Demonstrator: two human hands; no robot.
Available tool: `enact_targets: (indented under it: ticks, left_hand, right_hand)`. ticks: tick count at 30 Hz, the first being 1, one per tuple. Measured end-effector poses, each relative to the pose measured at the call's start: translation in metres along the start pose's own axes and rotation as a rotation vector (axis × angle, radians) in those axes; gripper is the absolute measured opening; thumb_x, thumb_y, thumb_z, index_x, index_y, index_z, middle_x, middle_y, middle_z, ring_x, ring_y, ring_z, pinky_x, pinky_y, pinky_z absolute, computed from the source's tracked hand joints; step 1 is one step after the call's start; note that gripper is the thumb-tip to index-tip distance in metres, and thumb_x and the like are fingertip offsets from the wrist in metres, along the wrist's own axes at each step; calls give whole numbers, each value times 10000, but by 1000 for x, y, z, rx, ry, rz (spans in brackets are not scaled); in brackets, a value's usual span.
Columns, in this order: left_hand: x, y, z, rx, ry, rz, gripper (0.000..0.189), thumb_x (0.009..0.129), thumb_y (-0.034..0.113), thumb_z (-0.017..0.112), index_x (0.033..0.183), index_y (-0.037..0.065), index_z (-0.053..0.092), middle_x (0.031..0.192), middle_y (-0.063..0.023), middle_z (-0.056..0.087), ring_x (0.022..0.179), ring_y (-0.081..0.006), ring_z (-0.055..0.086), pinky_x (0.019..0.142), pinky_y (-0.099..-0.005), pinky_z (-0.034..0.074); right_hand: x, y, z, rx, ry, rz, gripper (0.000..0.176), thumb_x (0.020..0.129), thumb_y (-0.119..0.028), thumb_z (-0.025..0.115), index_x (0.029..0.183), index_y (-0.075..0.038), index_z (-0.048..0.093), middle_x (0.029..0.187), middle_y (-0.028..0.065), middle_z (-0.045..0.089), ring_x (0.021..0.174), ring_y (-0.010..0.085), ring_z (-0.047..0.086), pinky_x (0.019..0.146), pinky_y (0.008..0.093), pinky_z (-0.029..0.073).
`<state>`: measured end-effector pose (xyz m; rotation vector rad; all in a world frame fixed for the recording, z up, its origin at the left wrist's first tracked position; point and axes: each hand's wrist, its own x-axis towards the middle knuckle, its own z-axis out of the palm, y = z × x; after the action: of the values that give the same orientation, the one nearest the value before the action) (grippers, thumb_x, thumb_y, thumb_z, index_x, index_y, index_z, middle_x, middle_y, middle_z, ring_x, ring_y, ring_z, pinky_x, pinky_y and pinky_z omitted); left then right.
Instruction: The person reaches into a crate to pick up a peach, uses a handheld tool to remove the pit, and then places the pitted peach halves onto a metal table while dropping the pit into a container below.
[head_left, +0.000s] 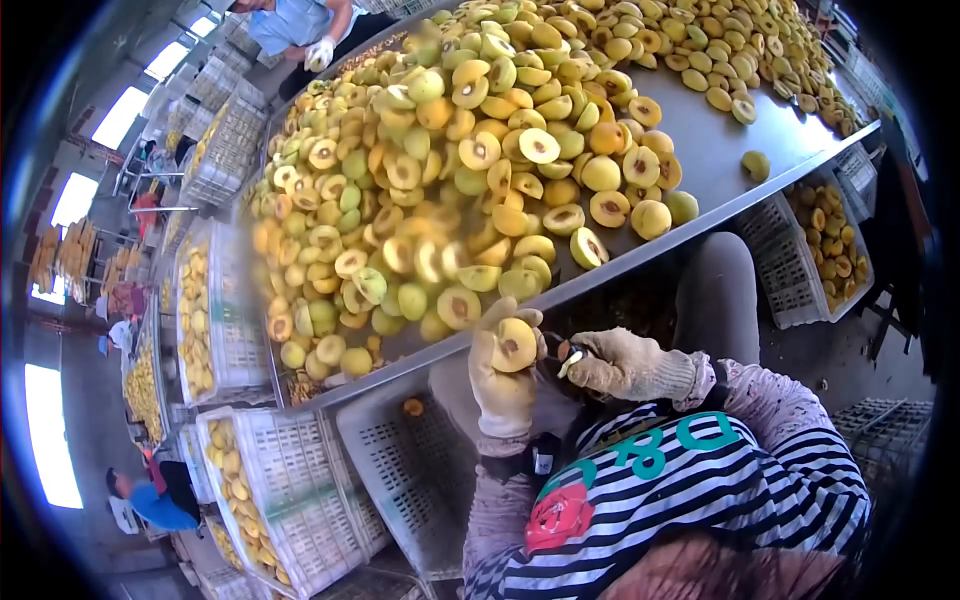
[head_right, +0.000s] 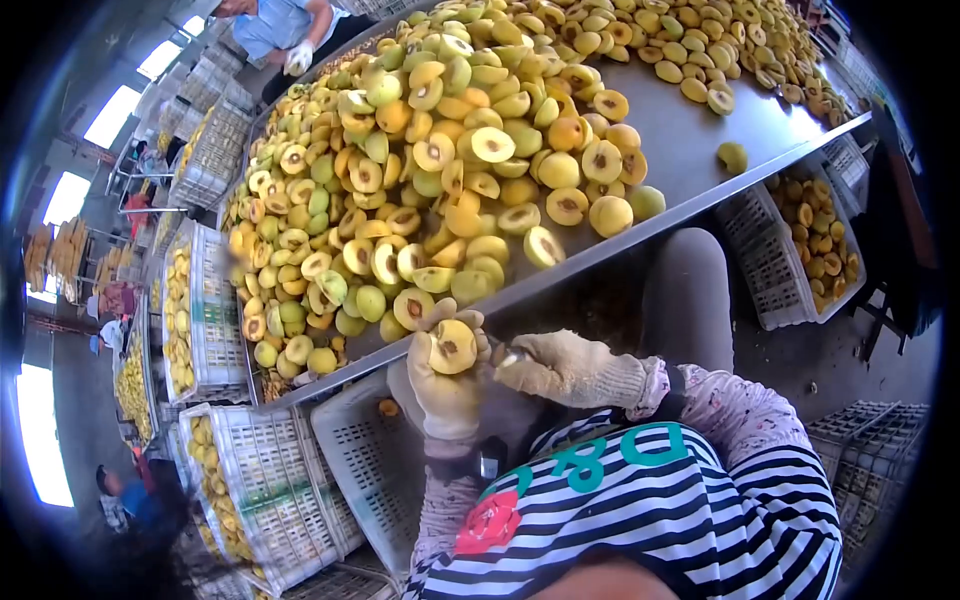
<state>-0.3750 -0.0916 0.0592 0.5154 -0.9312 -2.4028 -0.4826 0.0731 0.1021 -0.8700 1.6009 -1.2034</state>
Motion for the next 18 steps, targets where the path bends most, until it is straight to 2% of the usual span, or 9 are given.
enact_targets:
  ticks: [1,3,4,5,8,12,13,16,18]
  left_hand:
    - [1,-3,-7,32,-18,-16,532,1045,459,355,1230,19,590,1024,-192,676,785,-232,632,691,-319,528]
    - [-2,-5,2,166,33,50,560,1050,485,329,1218,23,596,1020,-185,677,801,-220,628,707,-306,524]
    - [-3,-5,9,233,56,87,575,1053,498,316,1211,25,599,1018,-181,678,809,-214,626,716,-300,522]
    - [-4,-5,13,385,78,117,595,1057,514,289,1197,29,604,999,-167,675,834,-204,621,741,-291,512]
    - [-2,-13,10,412,131,193,592,1061,499,281,1190,21,604,984,-155,672,830,-194,611,755,-301,511]
    - [2,-24,14,899,123,503,547,1061,423,281,1167,-10,599,967,-149,669,883,-213,623,792,-290,500]
    - [4,-25,18,895,113,523,539,1060,414,286,1165,-14,597,962,-149,668,891,-218,626,798,-292,501]
    - [4,-29,36,784,85,519,521,1058,395,297,1162,-22,592,950,-150,666,905,-228,633,816,-299,504]
    - [3,-35,46,576,80,422,517,1059,394,301,1163,-22,590,945,-151,665,900,-228,634,826,-310,510]
  right_hand:
    - [3,-10,2,-37,-19,28,493,989,-473,574,1136,-8,643,962,170,692,896,252,662,799,369,504]
    - [14,-18,3,-109,-57,115,515,986,-469,574,1191,0,625,1004,208,691,965,323,663,870,384,497]
    - [19,-12,8,-134,-40,38,531,985,-467,568,1241,-3,604,1039,225,690,1014,356,663,888,404,503]
    - [23,-7,10,-147,-50,46,536,984,-466,563,1251,-3,597,1057,235,688,1024,371,660,887,415,505]
    - [30,9,19,-155,-48,65,537,982,-461,552,1260,-3,588,1077,251,682,1036,397,653,886,433,510]
    - [27,11,20,-164,13,100,514,975,-442,562,1244,-6,590,1056,253,684,1030,400,656,886,435,517]
    - [28,15,21,-117,31,32,500,970,-434,568,1237,-11,593,1037,248,688,1024,396,661,878,435,524]
    - [26,20,12,-85,8,81,500,962,-433,576,1234,-14,592,1030,248,689,1009,399,665,869,440,528]
    - [18,25,12,-18,91,-7,514,955,-443,575,1258,-28,583,1045,248,689,1005,400,670,863,431,531]
